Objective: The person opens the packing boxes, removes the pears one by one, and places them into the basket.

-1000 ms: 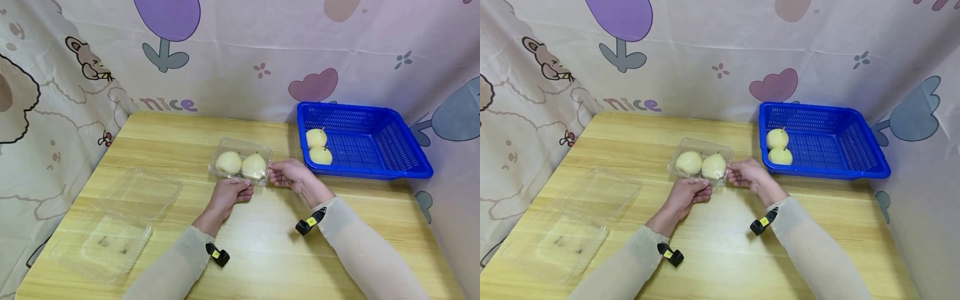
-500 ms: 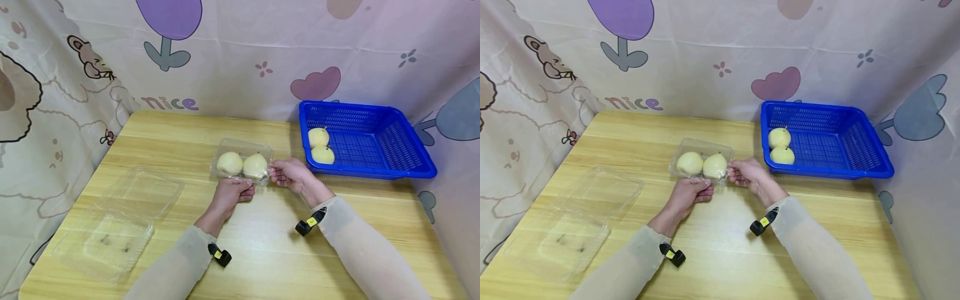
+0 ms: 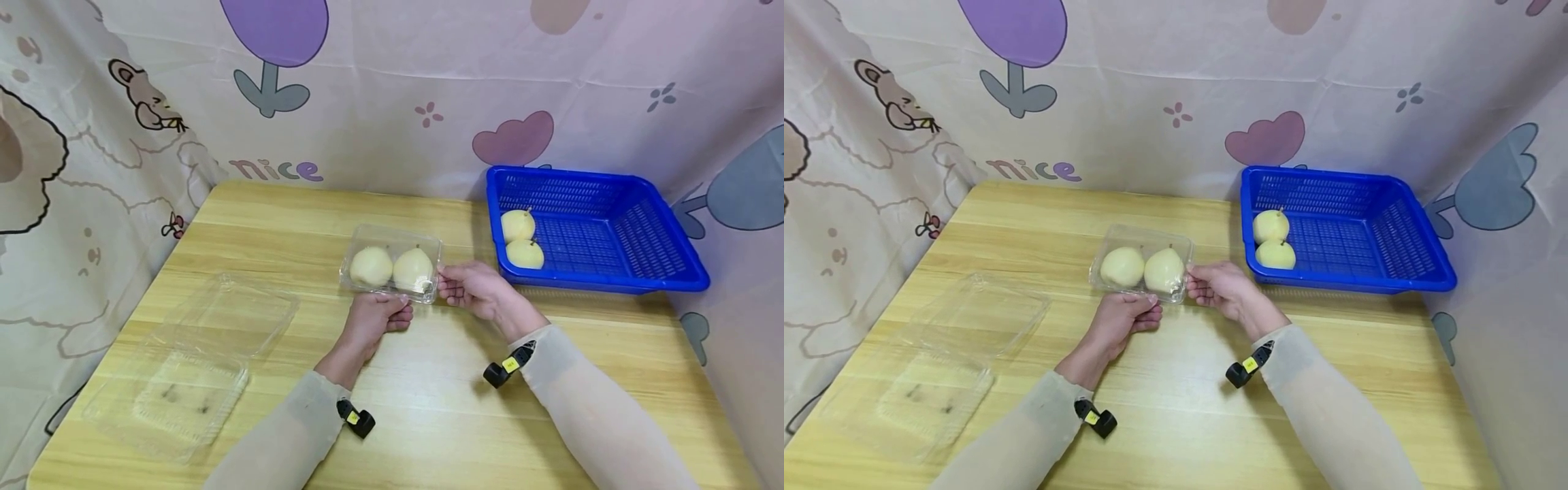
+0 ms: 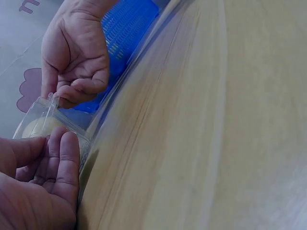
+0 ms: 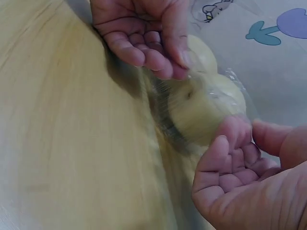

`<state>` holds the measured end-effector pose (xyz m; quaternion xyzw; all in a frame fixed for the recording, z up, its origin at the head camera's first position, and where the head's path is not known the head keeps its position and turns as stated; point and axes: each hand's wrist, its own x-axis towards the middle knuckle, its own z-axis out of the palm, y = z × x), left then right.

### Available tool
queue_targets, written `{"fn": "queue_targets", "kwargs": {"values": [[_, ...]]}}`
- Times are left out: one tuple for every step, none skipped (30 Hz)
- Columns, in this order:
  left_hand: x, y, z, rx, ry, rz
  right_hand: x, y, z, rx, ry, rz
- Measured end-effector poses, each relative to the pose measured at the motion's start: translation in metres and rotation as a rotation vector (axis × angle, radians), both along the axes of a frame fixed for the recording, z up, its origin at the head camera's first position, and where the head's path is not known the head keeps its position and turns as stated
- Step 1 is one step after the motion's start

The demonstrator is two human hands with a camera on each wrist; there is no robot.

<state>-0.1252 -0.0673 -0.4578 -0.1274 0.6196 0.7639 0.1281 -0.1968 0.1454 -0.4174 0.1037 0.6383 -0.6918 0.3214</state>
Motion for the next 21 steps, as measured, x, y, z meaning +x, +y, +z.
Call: {"fn": "queue_targets", "kwargs": {"values": [[-0.0005,-0.0002,-0.0007,0.000,-0.002,0.002,0.0000,0.0003,0.0003,-0.001,0.005,0.011],[-0.0008,-0.0003,-0.0014,0.000,-0.003,0.005,0.0000,0.0006,0.0005,0.001,0.012,0.022],[-0.0011,-0.0005,-0.0020,-0.002,-0.003,0.007,0.0001,0.0006,0.0009,0.004,0.017,0.028],[-0.0014,-0.0005,-0.0027,-0.003,-0.003,0.008,0.0003,0.0003,0.0010,0.010,0.021,0.031],[-0.0016,-0.0005,-0.0032,-0.003,-0.002,0.010,0.0004,-0.0001,0.0010,0.015,0.023,0.031],[-0.0016,-0.0004,-0.0033,-0.004,-0.001,0.011,0.0006,-0.0007,0.0009,0.019,0.022,0.029],[-0.0016,-0.0002,-0.0034,-0.003,0.000,0.010,0.0006,-0.0014,0.0007,0.025,0.019,0.021],[-0.0015,-0.0001,-0.0033,-0.004,0.003,0.010,0.0008,-0.0022,0.0008,0.033,0.016,0.013],[-0.0014,0.0001,-0.0033,-0.003,0.005,0.009,0.0009,-0.0032,0.0008,0.040,0.012,0.004],[-0.0012,0.0003,-0.0027,-0.003,0.007,0.008,0.0009,-0.0041,0.0006,0.047,0.010,-0.002],[-0.0008,0.0004,-0.0023,-0.003,0.010,0.007,0.0009,-0.0049,0.0007,0.053,0.008,-0.011],[-0.0007,0.0005,-0.0021,-0.001,0.012,0.006,0.0010,-0.0058,0.0007,0.058,0.006,-0.017],[-0.0007,0.0006,-0.0022,-0.001,0.014,0.006,0.0010,-0.0065,0.0007,0.063,0.005,-0.022],[-0.0006,0.0008,-0.0020,0.000,0.016,0.005,0.0011,-0.0068,0.0009,0.066,0.005,-0.024],[-0.0006,0.0010,-0.0017,0.001,0.018,0.005,0.0010,-0.0071,0.0010,0.070,0.005,-0.027],[-0.0005,0.0012,-0.0014,0.000,0.020,0.004,0.0008,-0.0072,0.0012,0.074,0.004,-0.028],[-0.0005,0.0014,-0.0014,-0.001,0.022,0.004,0.0007,-0.0070,0.0017,0.078,0.002,-0.030],[-0.0007,0.0017,-0.0013,-0.003,0.022,0.003,0.0005,-0.0070,0.0020,0.082,-0.002,-0.032],[-0.0007,0.0019,-0.0013,-0.008,0.024,0.003,0.0003,-0.0070,0.0024,0.087,-0.005,-0.033],[-0.0006,0.0021,-0.0010,-0.010,0.026,0.002,0.0001,-0.0070,0.0029,0.092,-0.008,-0.034],[-0.0006,0.0021,-0.0008,-0.014,0.026,0.002,-0.0001,-0.0070,0.0032,0.096,-0.010,-0.033]]}}
